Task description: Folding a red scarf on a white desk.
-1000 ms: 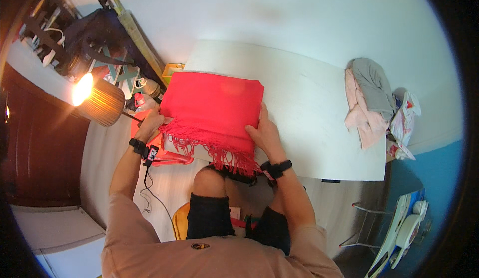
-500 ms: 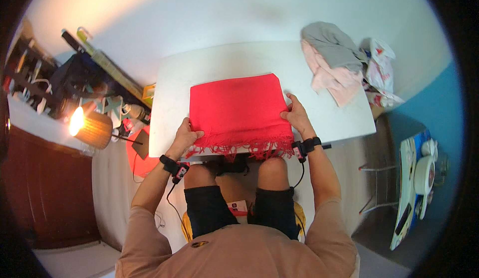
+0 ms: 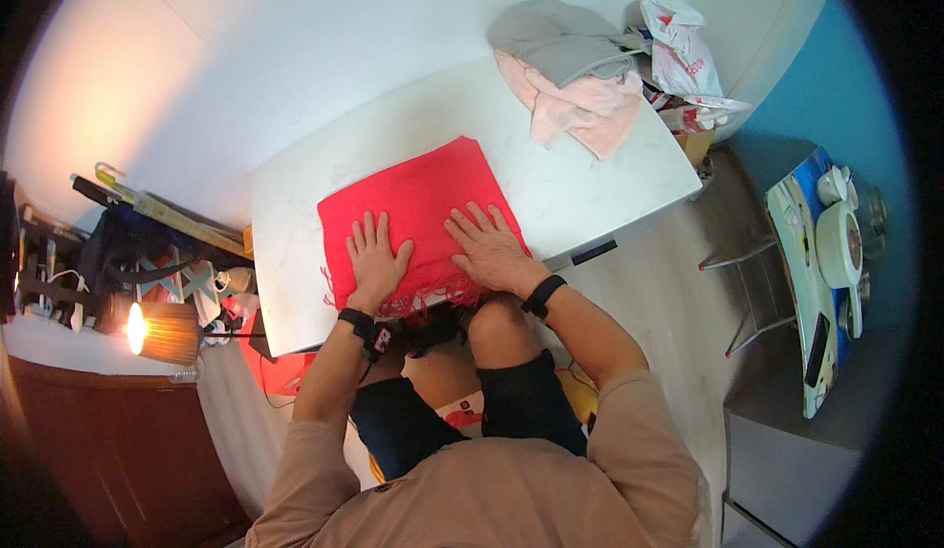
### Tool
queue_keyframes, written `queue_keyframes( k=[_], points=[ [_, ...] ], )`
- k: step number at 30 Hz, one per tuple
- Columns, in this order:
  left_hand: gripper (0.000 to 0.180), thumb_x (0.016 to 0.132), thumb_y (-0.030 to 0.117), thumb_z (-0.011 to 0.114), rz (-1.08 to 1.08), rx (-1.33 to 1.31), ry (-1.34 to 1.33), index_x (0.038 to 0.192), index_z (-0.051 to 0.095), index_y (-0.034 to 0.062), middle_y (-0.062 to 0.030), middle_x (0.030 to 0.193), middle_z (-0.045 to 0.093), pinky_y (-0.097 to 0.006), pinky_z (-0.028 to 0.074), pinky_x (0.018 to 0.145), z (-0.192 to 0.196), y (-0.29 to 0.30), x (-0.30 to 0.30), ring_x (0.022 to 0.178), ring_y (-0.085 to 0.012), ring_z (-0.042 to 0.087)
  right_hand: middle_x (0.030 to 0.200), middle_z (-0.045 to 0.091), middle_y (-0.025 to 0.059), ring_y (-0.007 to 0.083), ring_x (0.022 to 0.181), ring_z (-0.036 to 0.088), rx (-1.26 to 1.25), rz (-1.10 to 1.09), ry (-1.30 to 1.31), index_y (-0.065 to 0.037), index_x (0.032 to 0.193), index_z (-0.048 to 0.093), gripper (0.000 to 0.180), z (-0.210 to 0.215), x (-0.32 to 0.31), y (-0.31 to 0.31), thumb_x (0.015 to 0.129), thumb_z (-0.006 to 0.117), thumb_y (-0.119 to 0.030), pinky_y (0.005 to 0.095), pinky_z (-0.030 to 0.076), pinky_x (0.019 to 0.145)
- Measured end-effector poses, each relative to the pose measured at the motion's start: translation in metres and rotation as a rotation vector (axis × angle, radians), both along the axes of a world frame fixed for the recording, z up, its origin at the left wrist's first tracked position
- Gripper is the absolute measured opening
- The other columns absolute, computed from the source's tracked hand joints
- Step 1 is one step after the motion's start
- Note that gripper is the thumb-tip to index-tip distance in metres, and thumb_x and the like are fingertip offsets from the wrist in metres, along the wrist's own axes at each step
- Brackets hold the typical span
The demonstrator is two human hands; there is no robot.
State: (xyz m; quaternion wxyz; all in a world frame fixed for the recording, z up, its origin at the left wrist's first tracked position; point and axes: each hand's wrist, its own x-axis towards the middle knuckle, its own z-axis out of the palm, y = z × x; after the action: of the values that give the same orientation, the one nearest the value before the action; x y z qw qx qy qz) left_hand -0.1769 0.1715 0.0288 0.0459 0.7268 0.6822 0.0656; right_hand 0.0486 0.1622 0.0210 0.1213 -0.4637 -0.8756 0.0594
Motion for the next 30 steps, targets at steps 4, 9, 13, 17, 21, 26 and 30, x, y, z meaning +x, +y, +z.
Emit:
queue_keyframes(
  k=[4, 9, 13, 17, 21, 26, 30],
  points=[
    [0.072, 0.085, 0.051, 0.046, -0.030, 0.107, 0.061, 0.140, 0.029, 0.0075, -0.0197, 0.146, 0.023, -0.053, 0.015, 0.107, -0.018, 0.000, -0.003, 0.133, -0.0412, 0.020, 0.141, 0.034, 0.0158, 0.0359, 0.132, 0.026, -0.137, 0.105, 0.011, -0.004, 0.136, 0.035, 0.059, 0.012, 0.015, 0.010, 0.088, 0.049, -0.036, 0.0503, 0.017, 0.108],
    [0.072, 0.084, 0.050, 0.048, -0.026, 0.156, 0.070, 0.139, 0.030, 0.0075, -0.0200, 0.145, 0.025, -0.053, 0.015, 0.107, -0.019, 0.001, -0.003, 0.133, -0.0406, 0.021, 0.142, 0.033, 0.0154, 0.0340, 0.133, 0.024, 0.001, 0.010, 0.187, -0.002, 0.136, 0.034, 0.062, 0.024, -0.002, 0.077, 0.088, 0.049, -0.038, 0.0499, 0.016, 0.108],
    [0.071, 0.083, 0.049, 0.050, -0.047, 0.143, 0.063, 0.137, 0.034, 0.0061, -0.0209, 0.143, 0.028, -0.053, 0.015, 0.107, -0.014, 0.002, -0.001, 0.131, -0.0415, 0.024, 0.143, 0.029, 0.0161, 0.0315, 0.135, 0.020, -0.064, -0.090, -0.017, -0.002, 0.137, 0.030, 0.065, 0.006, -0.002, 0.124, 0.089, 0.045, -0.043, 0.0485, 0.013, 0.109],
    [0.071, 0.082, 0.048, 0.051, -0.030, 0.198, 0.050, 0.137, 0.035, 0.0065, -0.0210, 0.142, 0.029, -0.053, 0.015, 0.107, -0.013, 0.001, -0.001, 0.131, -0.0413, 0.024, 0.144, 0.028, 0.0160, 0.0309, 0.136, 0.019, -0.017, -0.044, 0.030, -0.002, 0.139, 0.028, 0.067, -0.009, 0.002, 0.136, 0.089, 0.042, -0.046, 0.0483, 0.011, 0.109],
    [0.071, 0.082, 0.048, 0.051, -0.012, 0.179, 0.038, 0.137, 0.034, 0.0076, -0.0209, 0.143, 0.028, -0.053, 0.015, 0.107, -0.014, 0.000, -0.002, 0.132, -0.0411, 0.023, 0.145, 0.027, 0.0149, 0.0305, 0.136, 0.018, -0.049, -0.058, 0.064, -0.004, 0.140, 0.027, 0.067, -0.010, 0.006, 0.130, 0.089, 0.043, -0.044, 0.0481, 0.012, 0.110],
    [0.072, 0.081, 0.049, 0.051, -0.019, 0.177, 0.044, 0.138, 0.033, 0.0078, -0.0208, 0.144, 0.027, -0.052, 0.014, 0.108, -0.016, 0.000, -0.003, 0.133, -0.0409, 0.022, 0.145, 0.027, 0.0143, 0.0305, 0.136, 0.018, -0.027, -0.161, 0.079, -0.005, 0.140, 0.026, 0.067, -0.012, 0.019, 0.120, 0.088, 0.044, -0.044, 0.0472, 0.011, 0.110],
    [0.073, 0.081, 0.051, 0.050, -0.005, 0.156, 0.041, 0.138, 0.032, 0.0078, -0.0204, 0.144, 0.026, -0.054, 0.013, 0.107, -0.016, -0.001, -0.004, 0.133, -0.0408, 0.020, 0.140, 0.034, 0.0179, 0.0324, 0.132, 0.025, -0.003, -0.282, 0.155, -0.001, 0.137, 0.029, 0.069, -0.001, 0.027, 0.099, 0.085, 0.051, -0.040, 0.0469, 0.017, 0.108]
  ],
)
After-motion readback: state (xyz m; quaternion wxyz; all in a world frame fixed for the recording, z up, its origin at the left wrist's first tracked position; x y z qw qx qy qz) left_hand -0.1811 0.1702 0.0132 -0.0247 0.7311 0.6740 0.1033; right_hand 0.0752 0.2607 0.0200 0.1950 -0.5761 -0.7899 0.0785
